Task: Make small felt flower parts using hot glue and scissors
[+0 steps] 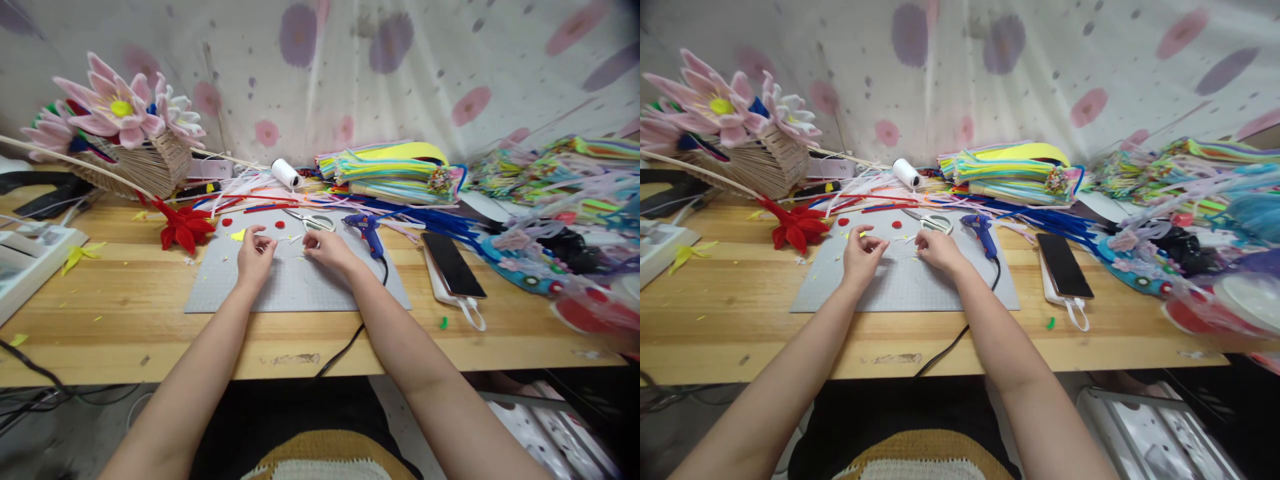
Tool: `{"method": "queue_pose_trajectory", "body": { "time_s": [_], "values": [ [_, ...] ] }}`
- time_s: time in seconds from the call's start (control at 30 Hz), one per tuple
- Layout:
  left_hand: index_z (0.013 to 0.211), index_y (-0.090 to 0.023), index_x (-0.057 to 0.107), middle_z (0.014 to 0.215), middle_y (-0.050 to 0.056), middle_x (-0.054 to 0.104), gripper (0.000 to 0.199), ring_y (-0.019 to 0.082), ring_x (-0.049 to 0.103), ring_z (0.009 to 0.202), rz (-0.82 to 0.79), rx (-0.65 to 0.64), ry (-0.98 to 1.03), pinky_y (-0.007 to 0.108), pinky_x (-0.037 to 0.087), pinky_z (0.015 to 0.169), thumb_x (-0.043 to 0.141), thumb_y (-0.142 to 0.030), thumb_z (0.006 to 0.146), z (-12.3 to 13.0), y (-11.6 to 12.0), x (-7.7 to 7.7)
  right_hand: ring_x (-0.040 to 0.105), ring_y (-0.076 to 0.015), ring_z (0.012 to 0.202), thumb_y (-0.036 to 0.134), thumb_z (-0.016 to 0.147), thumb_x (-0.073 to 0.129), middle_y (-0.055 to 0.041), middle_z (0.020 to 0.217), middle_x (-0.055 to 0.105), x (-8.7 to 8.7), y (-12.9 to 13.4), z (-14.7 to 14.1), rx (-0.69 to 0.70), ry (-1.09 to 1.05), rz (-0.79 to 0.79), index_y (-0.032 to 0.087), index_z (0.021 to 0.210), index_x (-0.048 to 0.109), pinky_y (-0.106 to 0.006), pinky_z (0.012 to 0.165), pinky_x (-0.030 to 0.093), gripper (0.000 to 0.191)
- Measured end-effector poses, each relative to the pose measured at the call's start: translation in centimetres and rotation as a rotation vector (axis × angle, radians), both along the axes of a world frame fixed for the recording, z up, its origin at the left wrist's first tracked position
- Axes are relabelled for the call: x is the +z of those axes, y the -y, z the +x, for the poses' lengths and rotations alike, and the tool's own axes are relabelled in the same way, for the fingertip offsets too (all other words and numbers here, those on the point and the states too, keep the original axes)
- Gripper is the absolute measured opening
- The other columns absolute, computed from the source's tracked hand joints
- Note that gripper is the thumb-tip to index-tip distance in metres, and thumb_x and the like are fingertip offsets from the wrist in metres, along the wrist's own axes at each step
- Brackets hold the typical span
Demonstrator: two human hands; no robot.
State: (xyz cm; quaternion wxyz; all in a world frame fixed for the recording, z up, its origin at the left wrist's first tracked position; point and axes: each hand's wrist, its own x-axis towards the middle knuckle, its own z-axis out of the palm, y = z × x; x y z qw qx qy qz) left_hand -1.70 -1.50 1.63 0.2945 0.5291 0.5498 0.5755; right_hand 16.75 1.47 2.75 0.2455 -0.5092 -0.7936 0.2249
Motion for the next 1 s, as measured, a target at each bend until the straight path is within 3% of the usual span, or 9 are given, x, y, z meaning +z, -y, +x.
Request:
{"method": "queue_pose_trajectory", "body": {
  "time_s": [0.2,0.37,0.43,0.57,0.73,1.0],
  "values": [
    [0.093,-0.023,0.048,0.063,-0.005,0.047,0.023,0.012,0.047,0.06,0.05,-0.012,-0.064,0.023,0.034,0.063,0.053,-0.013,0.073,0.1,-0.1,-0.2,0.056,-0.0117,0.068,0.015,0.07,0.06,0.002,0.072,0.062,0.3,0.2,0.0,0.067,-0.14,-0.113,0.019,0.077,0.058,-0.025,0.065,0.039,0.009],
    [0.105,-0.022,0.047,0.051,-0.008,0.038,0.026,0.014,0.041,0.052,-0.013,-0.067,-0.246,0.025,0.032,0.06,0.051,-0.023,0.079,0.2,0.2,-0.1,0.055,-0.0109,0.067,0.017,0.071,0.059,0.0024,0.07,0.061,-0.4,0.3,-0.6,0.127,-0.143,-0.107,0.019,0.077,0.058,-0.024,0.065,0.038,0.007],
    [0.112,-0.022,0.047,0.058,-0.006,0.046,0.037,0.014,0.047,0.059,0.055,-0.092,-0.335,0.026,0.036,0.065,0.056,-0.025,0.076,0.2,0.3,-0.1,0.054,-0.0106,0.066,0.018,0.071,0.058,0.0023,0.071,0.061,-0.5,0.4,-0.7,0.141,-0.141,-0.105,0.019,0.077,0.058,-0.024,0.064,0.037,0.006],
    [0.124,-0.024,0.044,0.095,0.004,0.062,0.063,0.021,0.052,0.094,0.214,-0.238,-0.546,0.036,0.037,0.088,0.064,-0.014,0.066,0.2,0.2,-0.3,0.053,-0.0103,0.065,0.017,0.071,0.057,0.0023,0.07,0.06,-0.5,0.5,-1.0,0.159,-0.155,-0.104,0.018,0.078,0.058,-0.024,0.063,0.037,0.007],
    [0.123,-0.023,0.049,0.083,0.002,0.068,0.053,0.024,0.054,0.092,0.164,-0.275,-0.727,0.04,0.036,0.09,0.059,-0.012,0.072,0.2,0.1,-0.3,0.053,-0.0097,0.065,0.02,0.071,0.058,0.0021,0.071,0.06,-0.3,0.5,-1.0,0.165,-0.234,-0.108,0.017,0.079,0.057,-0.023,0.064,0.039,0.008],
    [0.126,-0.022,0.047,0.087,0.0,0.069,0.051,0.02,0.057,0.091,0.097,-0.213,-0.744,0.035,0.039,0.087,0.057,-0.018,0.076,0.4,0.5,-0.2,0.056,-0.0102,0.068,0.017,0.069,0.058,0.0018,0.072,0.061,0.2,0.2,-0.3,0.092,-0.214,-0.116,0.017,0.076,0.057,-0.023,0.064,0.039,0.007]
  ]
}}
